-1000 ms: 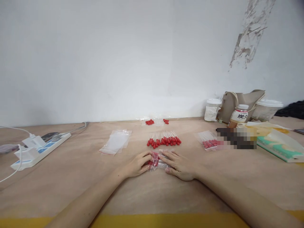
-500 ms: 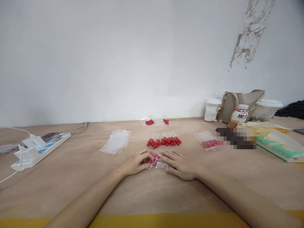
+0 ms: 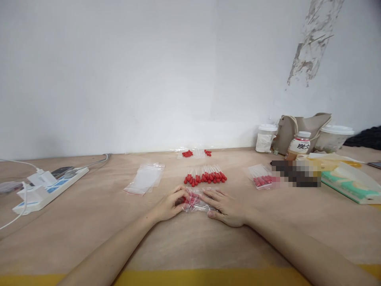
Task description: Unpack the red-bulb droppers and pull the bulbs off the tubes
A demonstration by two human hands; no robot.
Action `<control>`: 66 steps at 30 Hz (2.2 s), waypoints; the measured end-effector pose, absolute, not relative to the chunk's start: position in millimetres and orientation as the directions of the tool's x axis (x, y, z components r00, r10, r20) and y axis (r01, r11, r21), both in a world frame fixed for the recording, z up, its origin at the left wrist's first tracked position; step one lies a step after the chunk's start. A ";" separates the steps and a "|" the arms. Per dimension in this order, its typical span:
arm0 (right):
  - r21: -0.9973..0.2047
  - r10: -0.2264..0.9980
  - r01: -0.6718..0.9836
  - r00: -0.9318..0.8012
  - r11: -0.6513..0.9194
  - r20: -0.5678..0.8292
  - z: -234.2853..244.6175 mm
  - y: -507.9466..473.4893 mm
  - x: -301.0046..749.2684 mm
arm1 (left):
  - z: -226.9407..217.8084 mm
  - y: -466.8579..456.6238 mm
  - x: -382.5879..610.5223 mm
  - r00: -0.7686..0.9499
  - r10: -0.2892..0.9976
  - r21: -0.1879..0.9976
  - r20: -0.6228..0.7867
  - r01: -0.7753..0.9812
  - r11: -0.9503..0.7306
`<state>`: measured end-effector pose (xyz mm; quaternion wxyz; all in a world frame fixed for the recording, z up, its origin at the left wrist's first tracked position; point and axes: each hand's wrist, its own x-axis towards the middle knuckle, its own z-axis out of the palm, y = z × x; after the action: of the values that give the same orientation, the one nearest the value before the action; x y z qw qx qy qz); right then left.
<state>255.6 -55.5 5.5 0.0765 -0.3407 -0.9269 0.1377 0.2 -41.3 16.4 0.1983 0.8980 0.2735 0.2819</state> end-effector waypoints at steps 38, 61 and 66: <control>-0.327 0.710 0.659 -0.702 0.677 0.055 8.8 -55.9 262.5 | 51.6 -39.4 -42.0 0.601 0.797 0.131 0.061 0.786 -0.604; -0.321 0.706 0.656 -0.706 0.683 0.058 9.8 -55.7 263.1 | 36.8 25.7 -25.7 -0.173 0.980 0.519 0.093 0.849 0.101; -0.307 0.693 0.647 -0.719 0.698 0.062 9.5 -54.8 264.1 | 31.0 53.5 9.4 -0.221 0.972 0.559 0.079 0.817 0.140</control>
<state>264.1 -54.8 9.5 0.0867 -0.3649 -0.9175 0.1327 9.4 53.5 31.0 0.1532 0.6050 0.7393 0.2529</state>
